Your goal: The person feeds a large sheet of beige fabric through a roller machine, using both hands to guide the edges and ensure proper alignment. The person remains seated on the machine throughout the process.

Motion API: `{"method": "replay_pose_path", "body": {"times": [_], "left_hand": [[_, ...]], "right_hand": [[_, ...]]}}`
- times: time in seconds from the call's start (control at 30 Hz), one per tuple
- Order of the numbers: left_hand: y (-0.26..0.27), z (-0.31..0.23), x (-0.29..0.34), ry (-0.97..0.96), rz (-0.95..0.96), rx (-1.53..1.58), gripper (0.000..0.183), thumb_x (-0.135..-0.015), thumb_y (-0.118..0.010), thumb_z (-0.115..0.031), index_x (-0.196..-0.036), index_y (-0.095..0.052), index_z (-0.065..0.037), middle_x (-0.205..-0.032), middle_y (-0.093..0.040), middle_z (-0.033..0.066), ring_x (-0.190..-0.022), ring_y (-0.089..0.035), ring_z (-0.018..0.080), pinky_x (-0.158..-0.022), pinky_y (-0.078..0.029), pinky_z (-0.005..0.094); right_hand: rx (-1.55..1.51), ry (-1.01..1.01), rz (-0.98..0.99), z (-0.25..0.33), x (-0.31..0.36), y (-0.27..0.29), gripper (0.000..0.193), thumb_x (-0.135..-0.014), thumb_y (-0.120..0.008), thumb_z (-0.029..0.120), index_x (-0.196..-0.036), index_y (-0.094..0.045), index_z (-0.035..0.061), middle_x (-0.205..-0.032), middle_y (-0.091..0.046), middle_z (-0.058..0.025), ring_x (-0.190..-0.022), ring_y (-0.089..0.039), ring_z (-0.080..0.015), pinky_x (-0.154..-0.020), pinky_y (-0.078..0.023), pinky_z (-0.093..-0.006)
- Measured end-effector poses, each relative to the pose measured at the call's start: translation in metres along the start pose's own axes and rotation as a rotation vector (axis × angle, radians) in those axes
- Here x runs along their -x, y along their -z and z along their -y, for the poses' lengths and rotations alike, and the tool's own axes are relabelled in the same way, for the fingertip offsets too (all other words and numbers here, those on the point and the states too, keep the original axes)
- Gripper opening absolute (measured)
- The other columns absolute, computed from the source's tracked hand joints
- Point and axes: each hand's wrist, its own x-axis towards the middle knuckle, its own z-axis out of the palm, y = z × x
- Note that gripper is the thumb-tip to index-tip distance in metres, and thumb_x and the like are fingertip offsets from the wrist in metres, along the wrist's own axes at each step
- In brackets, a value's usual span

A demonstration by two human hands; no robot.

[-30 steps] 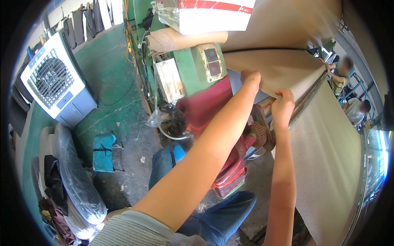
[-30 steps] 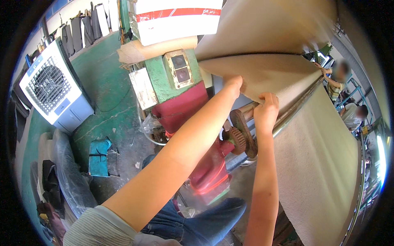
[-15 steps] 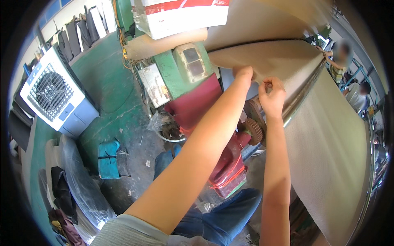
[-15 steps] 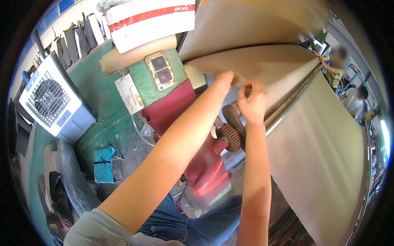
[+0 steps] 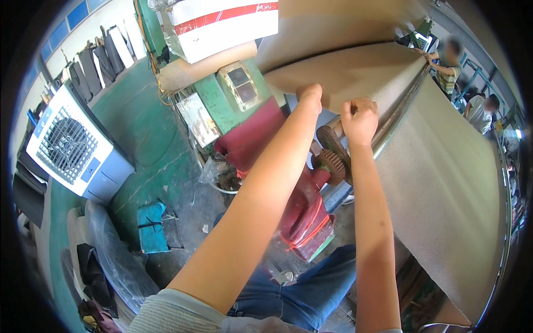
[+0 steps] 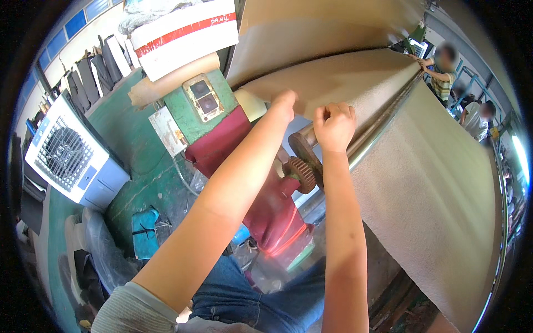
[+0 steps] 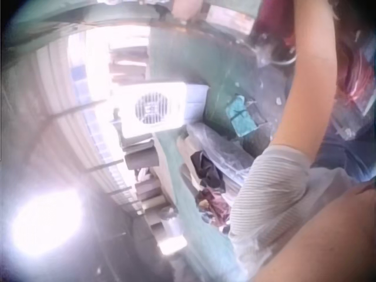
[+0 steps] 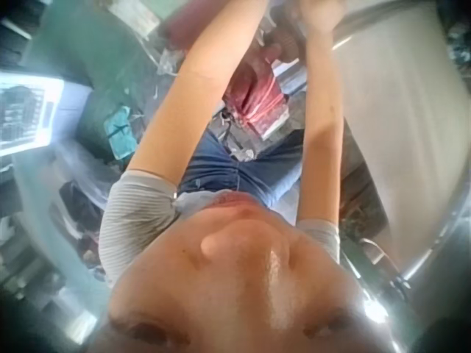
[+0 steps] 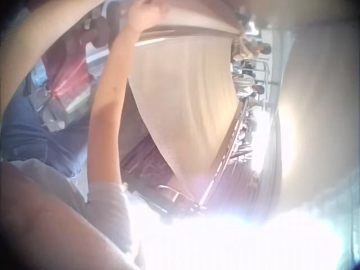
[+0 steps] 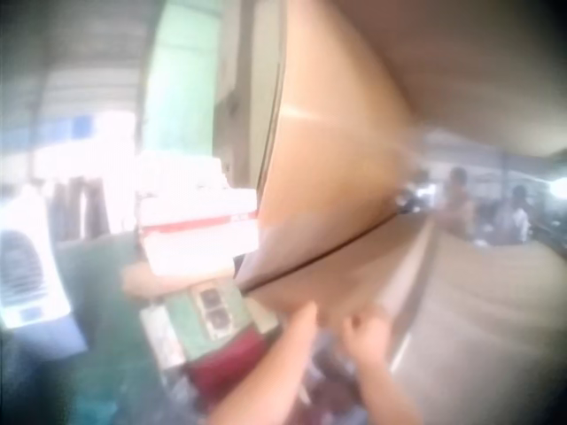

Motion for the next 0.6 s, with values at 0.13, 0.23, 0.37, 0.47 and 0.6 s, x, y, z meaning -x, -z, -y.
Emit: {"method": "replay_pose_path", "body": {"times": [0.13, 0.23, 0.37, 0.47, 0.6], "left_hand": [[0.014, -0.003, -0.011, 0.008, -0.002, -0.001, 0.031, -0.077, -0.052, -0.003, -0.108, -0.052, 0.003, -0.108, -0.055, 0.0144, -0.092, -0.054, 0.0218, -0.078, -0.044, 0.0346], [0.014, -0.007, 0.015, 0.022, 0.007, -0.022, 0.035, -0.081, -0.050, -0.007, -0.114, -0.048, 0.001, -0.116, -0.051, 0.0125, -0.102, -0.049, 0.0201, -0.086, -0.041, 0.0341], [0.020, -0.017, 0.000, -0.024, -0.204, -0.046, 0.025, -0.071, -0.055, -0.001, -0.095, -0.057, 0.007, -0.098, -0.061, 0.0193, -0.082, -0.062, 0.0256, -0.067, -0.049, 0.0333], [0.007, -0.005, 0.005, -0.026, -0.222, -0.060, 0.026, -0.071, -0.056, -0.002, -0.095, -0.058, 0.007, -0.098, -0.061, 0.0193, -0.083, -0.062, 0.0271, -0.070, -0.048, 0.0340], [0.003, 0.009, -0.003, -0.089, -0.021, -0.012, 0.025, -0.070, -0.056, -0.003, -0.093, -0.059, 0.007, -0.093, -0.062, 0.0182, -0.083, -0.061, 0.0247, -0.070, -0.047, 0.0354]], "right_hand": [[-0.008, 0.022, -0.050, 0.012, -0.003, -0.003, 0.012, -0.067, -0.058, 0.012, -0.059, -0.056, 0.0029, -0.067, -0.054, -0.0108, -0.065, -0.050, -0.0302, -0.061, -0.043, -0.0389], [0.030, -0.017, -0.020, 0.007, -0.001, 0.006, 0.011, -0.069, -0.058, 0.012, -0.063, -0.058, 0.0027, -0.071, -0.056, -0.0113, -0.068, -0.051, -0.0308, -0.063, -0.043, -0.0389], [-0.008, -0.008, -0.036, 0.018, -0.003, 0.000, 0.010, -0.068, -0.058, 0.012, -0.063, -0.057, 0.0028, -0.071, -0.055, -0.0114, -0.069, -0.050, -0.0306, -0.063, -0.043, -0.0399], [0.002, 0.025, -0.045, 0.003, -0.003, 0.001, 0.010, -0.066, -0.057, 0.012, -0.062, -0.054, 0.0035, -0.069, -0.053, -0.0115, -0.068, -0.049, -0.0311, -0.064, -0.042, -0.0406], [0.010, 0.007, -0.052, 0.005, -0.002, 0.005, 0.009, -0.066, -0.056, 0.012, -0.062, -0.054, 0.0042, -0.068, -0.052, -0.0115, -0.068, -0.048, -0.0306, -0.064, -0.041, -0.0405]]}}
